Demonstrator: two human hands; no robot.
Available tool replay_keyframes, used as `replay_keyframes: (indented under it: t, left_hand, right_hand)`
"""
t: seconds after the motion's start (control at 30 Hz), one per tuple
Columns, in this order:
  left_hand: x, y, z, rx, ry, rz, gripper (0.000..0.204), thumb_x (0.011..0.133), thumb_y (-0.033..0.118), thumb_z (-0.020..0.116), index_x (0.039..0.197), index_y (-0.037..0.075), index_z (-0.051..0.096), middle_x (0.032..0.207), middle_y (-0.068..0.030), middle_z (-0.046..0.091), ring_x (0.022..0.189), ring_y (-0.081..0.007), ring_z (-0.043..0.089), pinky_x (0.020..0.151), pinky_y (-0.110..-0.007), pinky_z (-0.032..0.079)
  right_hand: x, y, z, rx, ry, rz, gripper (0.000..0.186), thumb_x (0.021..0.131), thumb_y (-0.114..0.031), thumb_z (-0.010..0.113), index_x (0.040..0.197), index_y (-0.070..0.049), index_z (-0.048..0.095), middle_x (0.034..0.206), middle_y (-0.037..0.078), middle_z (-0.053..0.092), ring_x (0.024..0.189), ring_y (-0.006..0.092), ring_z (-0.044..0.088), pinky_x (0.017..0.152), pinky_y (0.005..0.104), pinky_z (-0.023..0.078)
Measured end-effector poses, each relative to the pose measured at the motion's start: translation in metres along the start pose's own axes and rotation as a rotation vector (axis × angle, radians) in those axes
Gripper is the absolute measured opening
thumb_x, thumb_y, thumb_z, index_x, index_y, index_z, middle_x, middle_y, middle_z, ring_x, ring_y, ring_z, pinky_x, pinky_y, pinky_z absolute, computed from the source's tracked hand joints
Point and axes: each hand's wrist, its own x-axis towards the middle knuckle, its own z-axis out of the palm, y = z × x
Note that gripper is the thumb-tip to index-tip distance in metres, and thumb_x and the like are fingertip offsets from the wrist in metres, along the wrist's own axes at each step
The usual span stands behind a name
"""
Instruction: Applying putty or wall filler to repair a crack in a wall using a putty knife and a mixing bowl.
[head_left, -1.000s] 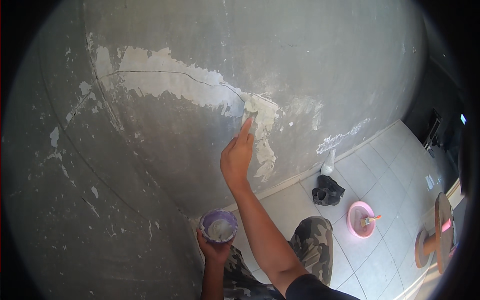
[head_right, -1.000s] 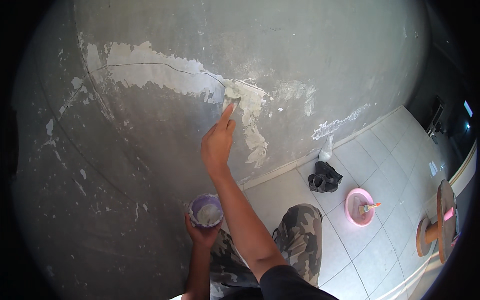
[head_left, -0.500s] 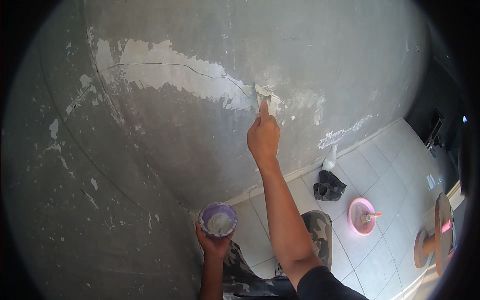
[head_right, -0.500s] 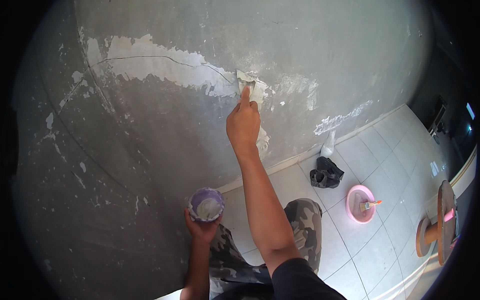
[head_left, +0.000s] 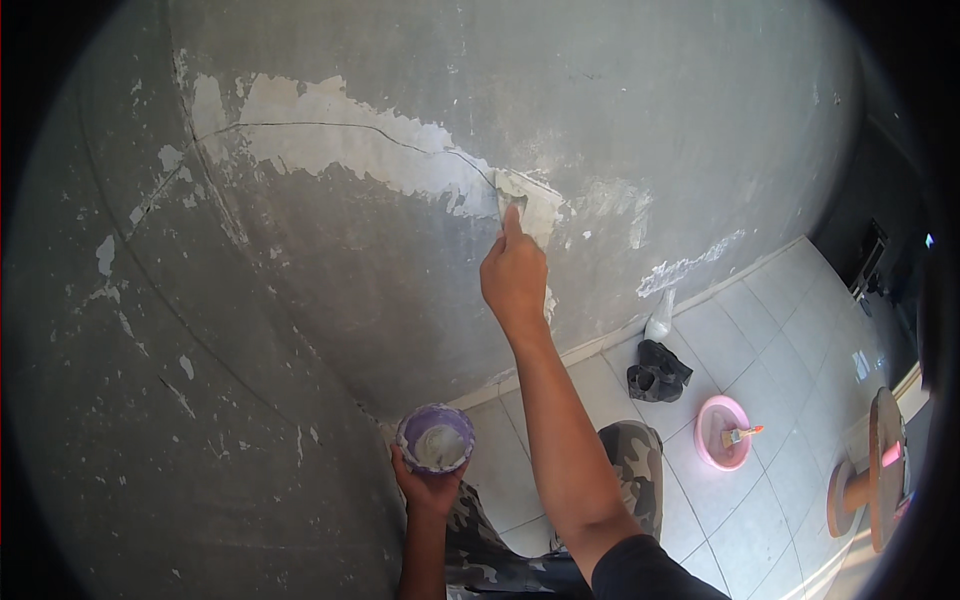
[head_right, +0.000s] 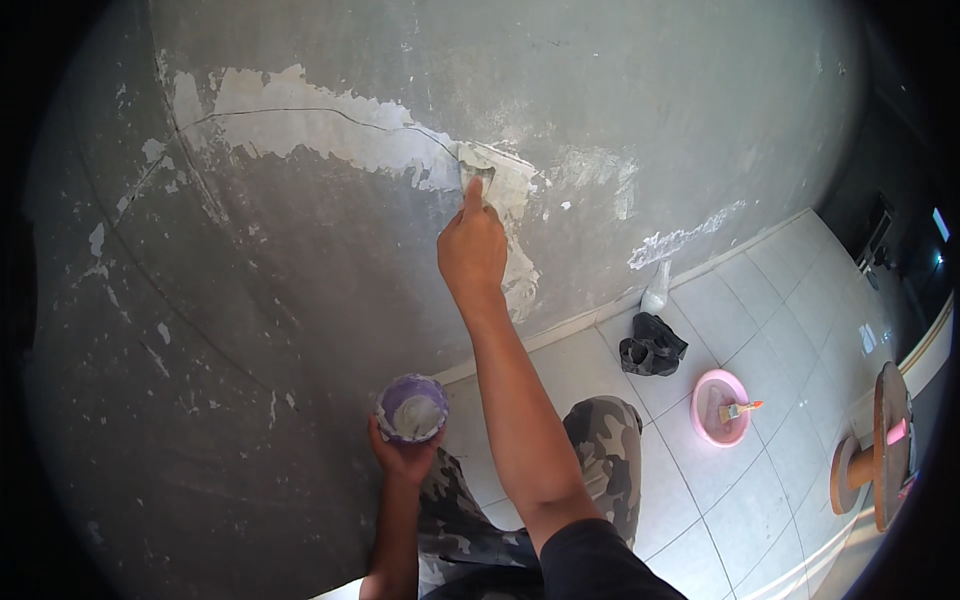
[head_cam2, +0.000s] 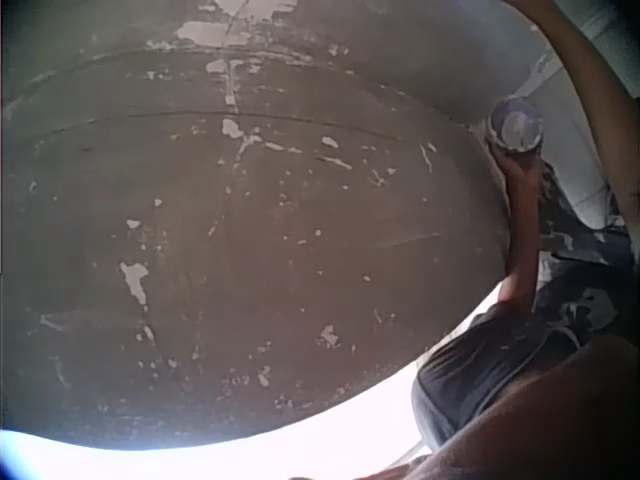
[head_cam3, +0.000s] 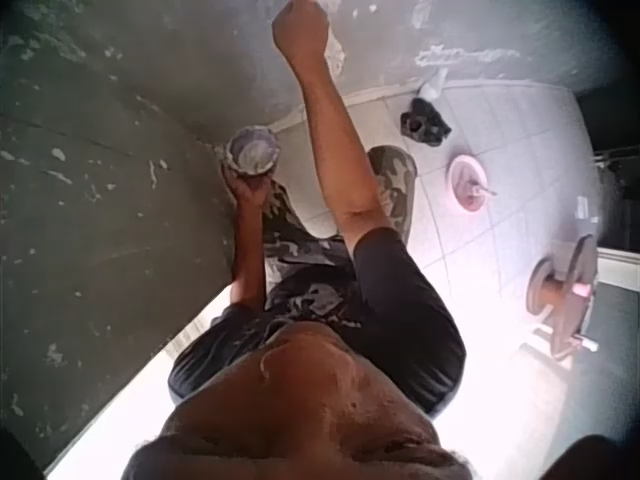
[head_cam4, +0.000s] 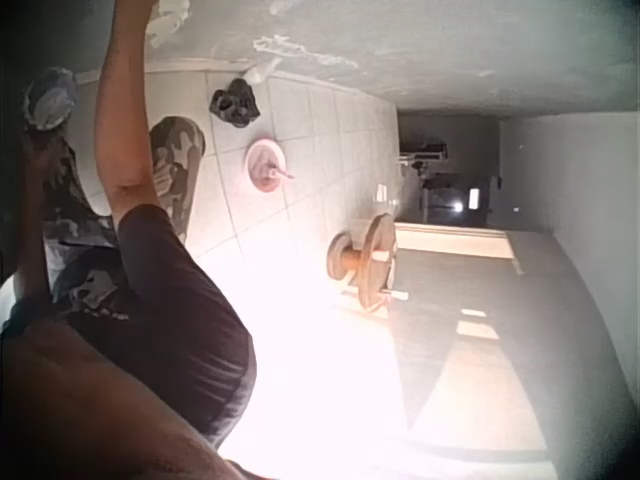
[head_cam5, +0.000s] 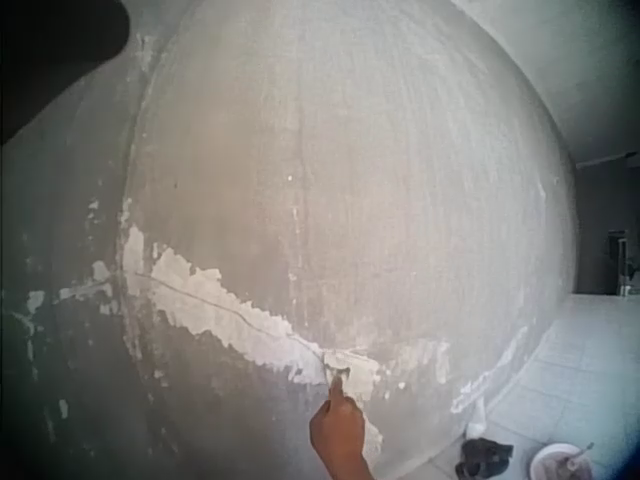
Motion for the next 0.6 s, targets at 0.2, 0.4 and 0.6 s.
replay_keyframes:
  t: [0.2, 0.4, 0.6]
  left_hand:
    - [-0.003, -0.002, 0.001, 0.048, -0.023, 0.017, 0.080, 0.091, 0.070, 0.049, 0.151, 0.017, 0.041, 0.152, -0.0121, 0.045, 0.137, -0.0364, 0.047, 0.106, -0.059, 0.045]
    - [-0.004, 0.000, 0.005, 0.049, -0.021, 0.021, 0.079, 0.091, 0.068, 0.050, 0.150, 0.016, 0.042, 0.152, -0.0116, 0.045, 0.137, -0.0359, 0.047, 0.107, -0.058, 0.044]
    - [-0.003, -0.007, 0.010, 0.052, -0.029, 0.009, 0.080, 0.091, 0.070, 0.050, 0.148, 0.014, 0.044, 0.149, -0.0111, 0.049, 0.134, -0.0339, 0.051, 0.105, -0.055, 0.046]
  right_hand:
    - [-0.017, 0.002, -0.011, 0.086, -0.027, 0.004, 0.043, 0.097, -0.007, 0.053, 0.138, 0.003, 0.055, 0.092, 0.029, 0.068, 0.087, 0.0454, 0.068, 0.078, 0.0496, 0.053]
    - [-0.012, -0.013, 0.032, 0.102, 0.125, 0.027, 0.050, 0.098, -0.006, 0.052, 0.147, 0.002, 0.044, 0.093, 0.026, 0.062, 0.082, 0.0439, 0.064, 0.073, 0.0509, 0.051]
    - [-0.028, -0.031, 0.080, 0.170, 0.188, 0.089, 0.057, 0.098, -0.005, 0.052, 0.150, 0.008, 0.032, 0.095, 0.027, 0.060, 0.079, 0.0441, 0.063, 0.070, 0.0501, 0.050]
